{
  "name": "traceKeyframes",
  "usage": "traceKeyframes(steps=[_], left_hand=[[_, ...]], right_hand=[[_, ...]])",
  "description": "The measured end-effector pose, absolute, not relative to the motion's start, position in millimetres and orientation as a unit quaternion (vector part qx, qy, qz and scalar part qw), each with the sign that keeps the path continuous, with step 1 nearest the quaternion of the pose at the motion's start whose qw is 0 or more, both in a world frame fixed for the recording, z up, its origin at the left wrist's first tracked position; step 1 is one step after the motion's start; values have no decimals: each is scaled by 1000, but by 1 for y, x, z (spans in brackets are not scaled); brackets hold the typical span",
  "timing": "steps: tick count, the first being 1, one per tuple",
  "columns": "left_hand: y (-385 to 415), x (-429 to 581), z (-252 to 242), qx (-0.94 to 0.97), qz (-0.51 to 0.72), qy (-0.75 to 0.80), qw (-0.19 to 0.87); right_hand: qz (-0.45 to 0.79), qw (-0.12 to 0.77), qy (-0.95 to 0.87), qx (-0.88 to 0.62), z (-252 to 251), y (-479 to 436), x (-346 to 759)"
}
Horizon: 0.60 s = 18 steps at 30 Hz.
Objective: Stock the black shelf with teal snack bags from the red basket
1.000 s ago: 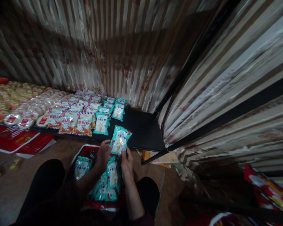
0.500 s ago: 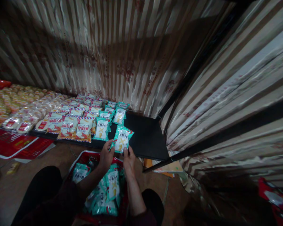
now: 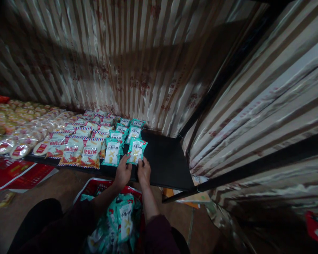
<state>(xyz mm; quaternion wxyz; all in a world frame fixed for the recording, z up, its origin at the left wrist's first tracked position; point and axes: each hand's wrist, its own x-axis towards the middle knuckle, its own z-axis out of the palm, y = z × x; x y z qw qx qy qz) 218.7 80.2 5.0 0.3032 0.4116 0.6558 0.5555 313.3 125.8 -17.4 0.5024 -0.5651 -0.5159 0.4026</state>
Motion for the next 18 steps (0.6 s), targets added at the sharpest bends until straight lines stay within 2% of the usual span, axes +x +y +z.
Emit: traceKeyframes(steps=[6,11,18], left_hand=[[94,219,2,426,575,637,286],[105,219,1,462,545,646,269],[125,218,-11,508,510,666,196]], right_hand=[[391,502,-533,-557,-16,151,305],[384,484,-547,-565,-20,168,302],[289,398,-633,-597,-23,176,293]])
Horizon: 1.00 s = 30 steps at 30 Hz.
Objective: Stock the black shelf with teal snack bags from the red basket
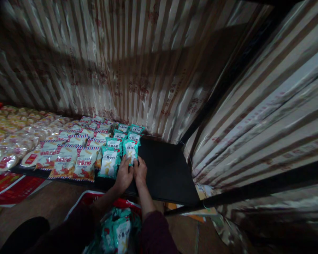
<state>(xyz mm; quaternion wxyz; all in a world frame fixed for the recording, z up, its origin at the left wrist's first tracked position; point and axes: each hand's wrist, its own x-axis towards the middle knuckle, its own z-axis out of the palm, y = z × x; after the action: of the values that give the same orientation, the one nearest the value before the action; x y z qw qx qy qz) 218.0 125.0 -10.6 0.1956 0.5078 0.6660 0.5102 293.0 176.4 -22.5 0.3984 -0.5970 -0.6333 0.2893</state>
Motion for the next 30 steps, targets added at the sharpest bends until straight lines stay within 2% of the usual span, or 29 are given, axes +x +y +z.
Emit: traceKeyframes(steps=[4,9,14,18,30], left_hand=[[133,217,-15,536,462,692,147],[133,217,-18,585,421,689,76],[131,220,-16,616,387,686,30],[134,221,-13,627,379,681,-7],[142,218,-16,652,336,679,-35]], right_hand=[[227,335,-670,-622,-19,177,291],[218,349,-676,-611,-16,176,296],[303,414,-608,-606,-15,192,300],[392,434,-557,-590,-11,220,298],[454,439,-550,-546,-3,283,282]])
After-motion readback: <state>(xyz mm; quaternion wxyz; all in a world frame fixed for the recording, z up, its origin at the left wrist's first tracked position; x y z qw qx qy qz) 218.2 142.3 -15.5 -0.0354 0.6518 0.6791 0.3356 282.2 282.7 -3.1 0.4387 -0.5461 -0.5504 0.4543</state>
